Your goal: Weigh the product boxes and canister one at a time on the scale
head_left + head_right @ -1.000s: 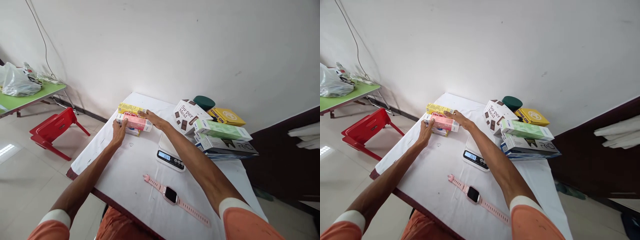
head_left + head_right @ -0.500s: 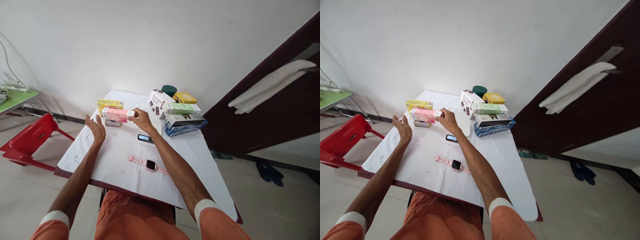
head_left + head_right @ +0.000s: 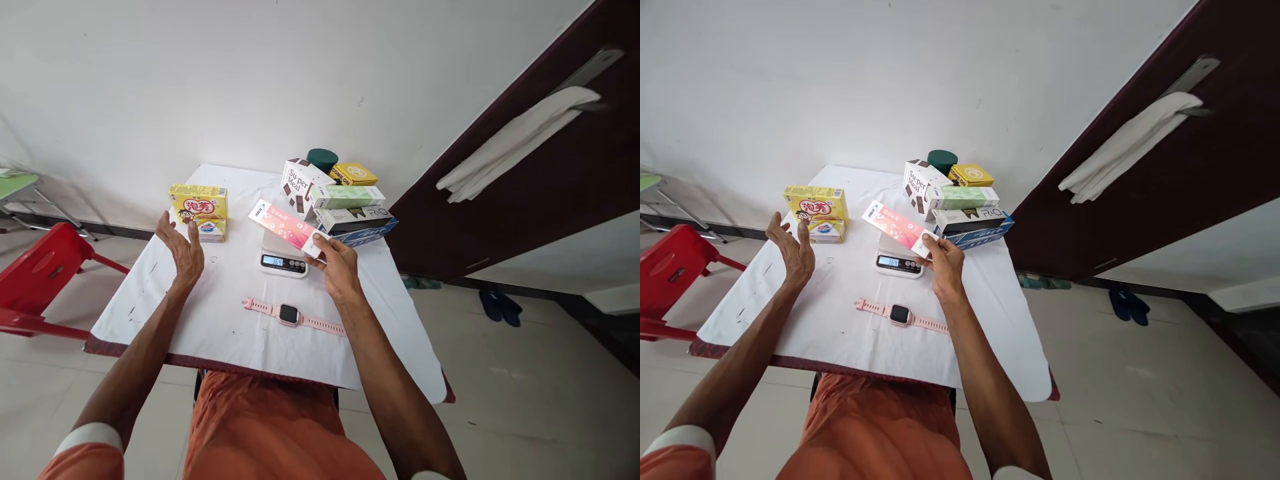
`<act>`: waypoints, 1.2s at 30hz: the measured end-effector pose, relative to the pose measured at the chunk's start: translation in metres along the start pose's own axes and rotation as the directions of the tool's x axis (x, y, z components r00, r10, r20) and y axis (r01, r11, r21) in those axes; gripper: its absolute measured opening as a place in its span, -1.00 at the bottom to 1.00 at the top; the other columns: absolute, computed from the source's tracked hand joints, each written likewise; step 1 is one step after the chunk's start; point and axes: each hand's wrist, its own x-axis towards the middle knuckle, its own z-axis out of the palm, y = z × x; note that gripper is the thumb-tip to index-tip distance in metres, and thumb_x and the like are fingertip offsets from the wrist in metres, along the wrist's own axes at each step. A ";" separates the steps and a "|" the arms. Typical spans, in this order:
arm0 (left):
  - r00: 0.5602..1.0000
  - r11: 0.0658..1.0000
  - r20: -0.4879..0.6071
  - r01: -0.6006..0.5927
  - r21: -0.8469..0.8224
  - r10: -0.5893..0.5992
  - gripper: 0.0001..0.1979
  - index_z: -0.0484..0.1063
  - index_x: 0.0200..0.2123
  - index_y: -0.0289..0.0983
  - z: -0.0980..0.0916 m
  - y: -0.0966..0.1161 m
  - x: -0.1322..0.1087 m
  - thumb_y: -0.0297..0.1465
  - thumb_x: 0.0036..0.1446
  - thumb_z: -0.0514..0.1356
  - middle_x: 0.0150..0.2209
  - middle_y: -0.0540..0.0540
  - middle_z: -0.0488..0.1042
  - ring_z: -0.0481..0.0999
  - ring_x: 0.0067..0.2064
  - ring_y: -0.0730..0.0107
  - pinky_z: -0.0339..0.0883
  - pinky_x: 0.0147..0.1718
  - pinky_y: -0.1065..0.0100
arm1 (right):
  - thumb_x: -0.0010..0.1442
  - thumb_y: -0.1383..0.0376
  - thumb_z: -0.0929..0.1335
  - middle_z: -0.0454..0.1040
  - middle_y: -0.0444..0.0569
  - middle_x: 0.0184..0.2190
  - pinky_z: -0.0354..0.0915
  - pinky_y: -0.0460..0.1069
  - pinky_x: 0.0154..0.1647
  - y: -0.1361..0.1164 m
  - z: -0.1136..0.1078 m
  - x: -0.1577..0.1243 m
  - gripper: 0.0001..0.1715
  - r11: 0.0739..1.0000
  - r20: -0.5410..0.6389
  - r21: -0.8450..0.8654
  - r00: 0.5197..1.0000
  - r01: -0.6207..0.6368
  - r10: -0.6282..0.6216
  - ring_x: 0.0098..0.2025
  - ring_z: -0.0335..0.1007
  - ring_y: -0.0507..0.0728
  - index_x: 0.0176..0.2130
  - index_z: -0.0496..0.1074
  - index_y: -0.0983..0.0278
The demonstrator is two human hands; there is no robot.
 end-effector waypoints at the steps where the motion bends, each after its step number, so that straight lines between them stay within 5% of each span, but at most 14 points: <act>1: 1.000 1.000 0.004 -0.008 -0.002 0.008 -0.23 0.03 0.42 -0.29 -0.001 0.001 0.000 0.10 0.38 0.03 0.38 -0.43 0.09 0.23 0.36 0.02 0.15 0.36 -0.07 | -0.12 -0.01 0.64 0.44 -0.15 -0.51 0.61 0.02 -0.43 0.004 -0.002 -0.002 -0.50 1.000 -0.030 0.001 1.000 0.002 -0.002 -0.44 0.41 0.05 -0.44 0.45 0.25; 16: 0.994 0.998 0.100 -0.044 -0.045 0.048 -0.34 0.15 0.38 -0.22 -0.004 0.015 -0.003 0.05 0.41 0.03 0.35 -0.36 0.13 0.28 0.33 0.08 0.26 0.29 0.01 | -0.09 -0.02 0.61 0.47 -0.10 -0.53 0.46 -0.01 -0.56 0.029 -0.021 0.022 -0.52 0.993 -0.222 -0.054 0.971 -0.103 0.089 -0.43 0.42 0.11 -0.41 0.51 0.27; 22: 0.991 0.996 0.123 -0.040 -0.073 0.049 -0.30 0.19 0.35 -0.24 -0.003 0.013 -0.003 0.12 0.38 0.02 0.30 -0.37 0.18 0.33 0.27 0.09 0.32 0.24 0.01 | -0.04 -0.09 0.53 0.54 -0.08 -0.48 0.40 -0.03 -0.49 0.032 -0.027 0.025 -0.51 0.977 -0.197 -0.180 0.977 -0.116 0.079 -0.34 0.47 0.15 -0.37 0.51 0.26; 28: 0.990 0.997 0.137 -0.025 -0.074 0.035 -0.30 0.22 0.32 -0.23 -0.001 0.013 -0.004 0.14 0.36 0.02 0.28 -0.37 0.21 0.37 0.23 0.09 0.38 0.20 -0.01 | 0.11 -0.20 0.42 0.67 0.02 -0.18 0.47 0.05 -0.24 0.033 -0.014 0.023 -0.46 0.966 -0.153 -0.188 0.977 -0.179 0.151 -0.03 0.57 0.26 -0.22 0.49 0.18; 36: 0.987 0.998 0.159 -0.020 -0.064 0.030 -0.28 0.26 0.30 -0.25 0.000 0.015 -0.005 0.17 0.36 0.00 0.24 -0.39 0.28 0.34 0.24 0.08 0.36 0.23 -0.01 | 0.11 -0.36 0.32 0.67 0.07 -0.06 0.49 0.14 -0.08 0.038 -0.021 0.019 -0.26 0.979 -0.039 -0.173 0.994 -0.105 0.099 0.09 0.56 0.31 -0.09 0.50 0.15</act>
